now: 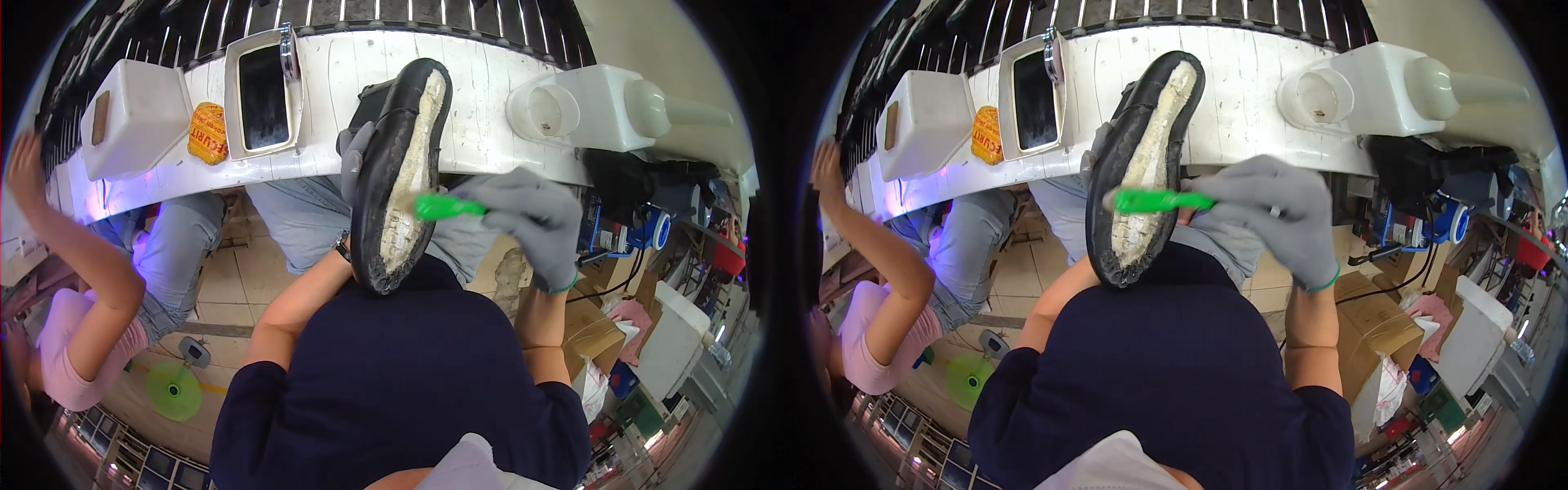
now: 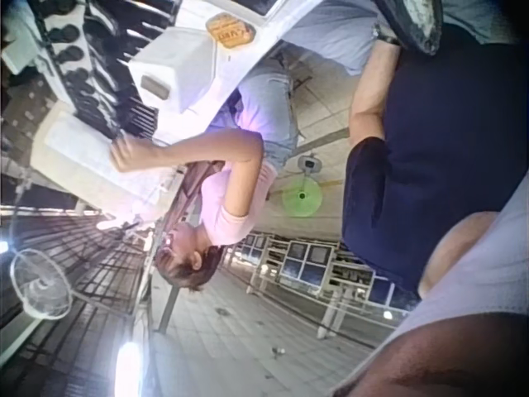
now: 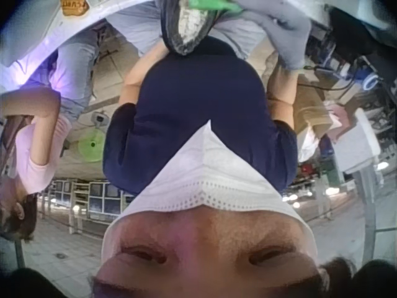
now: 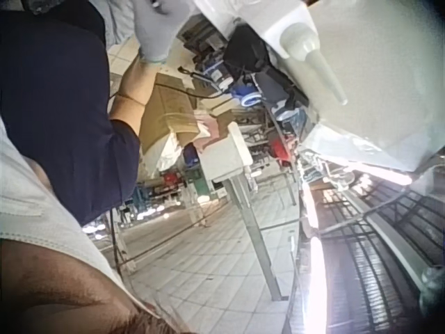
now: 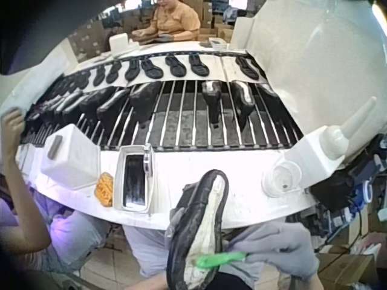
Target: The person scrubs the sole of a black shoe with a green brush and cleaning solution, then places it on a drying rack. They repeat this process for several shoes, handling them one at a time.
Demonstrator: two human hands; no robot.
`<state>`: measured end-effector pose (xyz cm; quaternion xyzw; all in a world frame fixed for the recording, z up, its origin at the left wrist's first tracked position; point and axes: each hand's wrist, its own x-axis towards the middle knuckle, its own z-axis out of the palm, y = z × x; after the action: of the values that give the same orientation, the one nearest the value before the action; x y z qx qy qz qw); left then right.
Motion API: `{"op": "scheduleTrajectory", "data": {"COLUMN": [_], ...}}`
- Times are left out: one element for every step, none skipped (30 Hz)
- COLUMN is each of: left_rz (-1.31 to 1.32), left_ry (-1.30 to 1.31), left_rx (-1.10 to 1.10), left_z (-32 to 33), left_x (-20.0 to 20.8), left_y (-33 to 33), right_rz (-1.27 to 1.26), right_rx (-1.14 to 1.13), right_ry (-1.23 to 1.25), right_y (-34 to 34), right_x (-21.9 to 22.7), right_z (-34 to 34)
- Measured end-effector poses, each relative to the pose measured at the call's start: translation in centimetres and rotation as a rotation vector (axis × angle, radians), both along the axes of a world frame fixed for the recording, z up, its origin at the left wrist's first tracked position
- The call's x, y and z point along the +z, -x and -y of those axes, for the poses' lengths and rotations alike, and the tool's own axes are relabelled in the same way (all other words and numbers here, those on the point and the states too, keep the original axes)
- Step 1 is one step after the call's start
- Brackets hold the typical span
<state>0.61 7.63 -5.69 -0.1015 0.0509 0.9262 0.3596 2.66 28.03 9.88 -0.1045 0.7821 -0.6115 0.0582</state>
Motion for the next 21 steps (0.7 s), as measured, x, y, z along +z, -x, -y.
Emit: {"op": "scheduleTrajectory", "data": {"left_rz": [0.01, -0.198, -0.399, -0.599, -0.852, -1.109, -1.327, -1.311, -1.312, -1.316, -1.321, -1.359, -1.366, -1.373, -1.376, -1.365, -1.354, -1.344, -1.332, -1.32, -1.316], "left_ry": [-0.048, 0.272, 0.593, 0.92, 1.162, 1.418, 1.621, 1.678, 1.656, 1.626, 1.593, 1.569, 1.563, 1.561, 1.56, 1.563, 1.565, 1.568, 1.571, 1.575, 1.582], "left_rx": [-0.044, 0.293, 0.631, 0.961, 0.969, 1.01, 1.109, 1.075, 1.113, 1.153, 1.187, 1.174, 1.158, 1.141, 1.126, 1.147, 1.168, 1.191, 1.214, 1.237, 1.237], "left_z": [0.0, -1.0, -3.1, -5.2, -4.1, -2.9, -1.7, -1.6, -1.6, -1.7, -1.9, -1.4, -1.3, -1.1, -1.0, -1.2, -1.4, -1.5, -1.7, -1.8, -1.9], "left_x": [-0.9, -1.9, -3.0, -2.4, -2.1, -0.2, 1.6, 1.5, 0.6, -0.4, -1.4, -1.8, -2.2, -2.5, -2.1, -2.5, -3.0, -3.4, -3.9, -4.3, -4.0], "left_y": [-0.2, -0.5, -1.0, -0.9, -1.1, -0.7, -0.4, -0.7, -0.5, -0.3, -0.2, 0.1, -0.1, -0.3, -0.4, -0.4, -0.5, -0.5, -0.6, -0.7, -0.6], "right_rz": [-0.01, -0.02, -0.03, -0.018, -0.018, -0.015, -0.015, -0.009, -0.004, -0.003, 0.024, 0.052, 0.08, -0.002, 0.022, 0.046, 0.07, 0.076, 0.102, 0.128, 0.154], "right_rx": [0.032, 0.065, 0.099, 0.118, 0.06, -0.013, -0.077, -0.159, -0.233, -0.311, -0.242, -0.18, -0.118, -0.07, -0.074, -0.079, -0.084, -0.077, -0.098, -0.12, -0.145], "right_ry": [-0.056, -0.111, -0.17, -0.217, -0.241, -0.263, -0.286, -0.291, -0.294, -0.299, -0.28, -0.258, -0.237, -0.142, -0.192, -0.243, -0.294, -0.31, -0.296, -0.283, -0.269], "right_y": [-0.4, -0.7, -1.0, -1.1, -1.0, -0.9, -0.6, -0.3, 0.1, 0.5, 0.2, -0.3, -0.6, -0.9, -0.7, -0.6, -0.4, 0.1, 0.5, 0.8, 1.2], "right_x": [0.1, 0.1, 0.2, 0.2, -0.2, -0.9, -1.3, -1.4, -1.4, -1.3, -0.8, -0.1, 0.3, -0.9, -0.7, -0.4, -0.2, -0.3, -0.5, -0.9, -1.4], "right_z": [0.4, 0.8, 1.2, 1.4, 1.3, 1.2, 1.1, 1.0, 1.2, 1.3, 1.3, 1.2, 1.1, 1.2, 1.3, 1.4, 1.5, 1.4, 1.3, 1.2, 1.1]}}
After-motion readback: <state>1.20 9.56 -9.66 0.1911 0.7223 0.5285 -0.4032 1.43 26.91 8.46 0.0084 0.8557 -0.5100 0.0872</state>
